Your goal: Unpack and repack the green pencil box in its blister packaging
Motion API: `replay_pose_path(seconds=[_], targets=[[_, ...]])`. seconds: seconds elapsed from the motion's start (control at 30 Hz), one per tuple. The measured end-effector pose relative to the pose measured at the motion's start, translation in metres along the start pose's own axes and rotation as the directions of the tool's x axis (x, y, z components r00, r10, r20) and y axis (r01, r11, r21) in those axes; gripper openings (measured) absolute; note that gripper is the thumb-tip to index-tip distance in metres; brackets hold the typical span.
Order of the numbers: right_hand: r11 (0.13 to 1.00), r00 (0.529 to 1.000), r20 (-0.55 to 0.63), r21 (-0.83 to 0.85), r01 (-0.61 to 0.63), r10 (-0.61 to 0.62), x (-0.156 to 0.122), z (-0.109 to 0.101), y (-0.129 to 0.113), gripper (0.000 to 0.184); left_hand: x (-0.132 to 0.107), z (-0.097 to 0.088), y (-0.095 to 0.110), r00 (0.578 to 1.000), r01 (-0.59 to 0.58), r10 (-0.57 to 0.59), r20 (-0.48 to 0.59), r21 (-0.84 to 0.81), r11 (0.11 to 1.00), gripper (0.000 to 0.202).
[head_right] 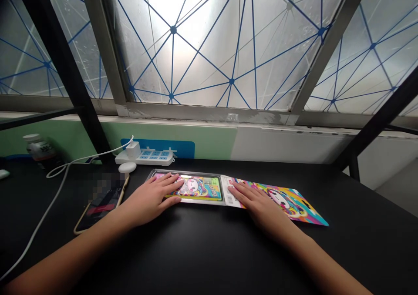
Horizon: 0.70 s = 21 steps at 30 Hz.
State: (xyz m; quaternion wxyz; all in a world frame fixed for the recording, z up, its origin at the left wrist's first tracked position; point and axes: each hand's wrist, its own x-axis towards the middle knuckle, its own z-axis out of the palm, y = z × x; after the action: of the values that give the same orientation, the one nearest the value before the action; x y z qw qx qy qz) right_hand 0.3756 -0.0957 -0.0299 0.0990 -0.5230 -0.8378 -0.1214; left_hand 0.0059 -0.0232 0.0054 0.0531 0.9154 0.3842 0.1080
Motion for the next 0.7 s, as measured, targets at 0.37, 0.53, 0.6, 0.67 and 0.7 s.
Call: replay_pose_path(seconds=[0.37, 0.53, 0.6, 0.67, 0.7], targets=[[0.976, 0.935, -0.286, -0.111, 0.185, -0.210, -0.017, -0.042, -0.071, 0.061, 0.011, 0.007, -0.006, 0.996, 0.050, -0.050, -0.080, 0.001, 0.999, 0.049], [0.906, 0.881, -0.218, -0.032, 0.423, -0.419, 0.006, -0.024, -0.160, 0.040, 0.013, 0.008, 0.002, 0.980, 0.078, -0.109, -0.164, -0.186, 0.979, 0.053], [0.901, 0.888, -0.210, 0.059, 0.429, -0.409, 0.023, -0.011, -0.180, 0.037, 0.013, 0.006, -0.001, 0.970, 0.054, -0.106, -0.221, -0.229, 0.972, 0.051], [0.902, 0.916, -0.113, 0.162, 0.400, -0.386, 0.043, -0.002, -0.187, 0.058, 0.012, 0.005, -0.007, 0.963, 0.028, -0.076, -0.257, -0.185, 0.982, 0.048], [0.905, 0.928, -0.058, 0.208, 0.371, -0.367, 0.054, -0.001, -0.188, 0.067, 0.012, 0.005, -0.011, 0.967, 0.027, -0.062, -0.248, -0.144, 0.989, 0.047]])
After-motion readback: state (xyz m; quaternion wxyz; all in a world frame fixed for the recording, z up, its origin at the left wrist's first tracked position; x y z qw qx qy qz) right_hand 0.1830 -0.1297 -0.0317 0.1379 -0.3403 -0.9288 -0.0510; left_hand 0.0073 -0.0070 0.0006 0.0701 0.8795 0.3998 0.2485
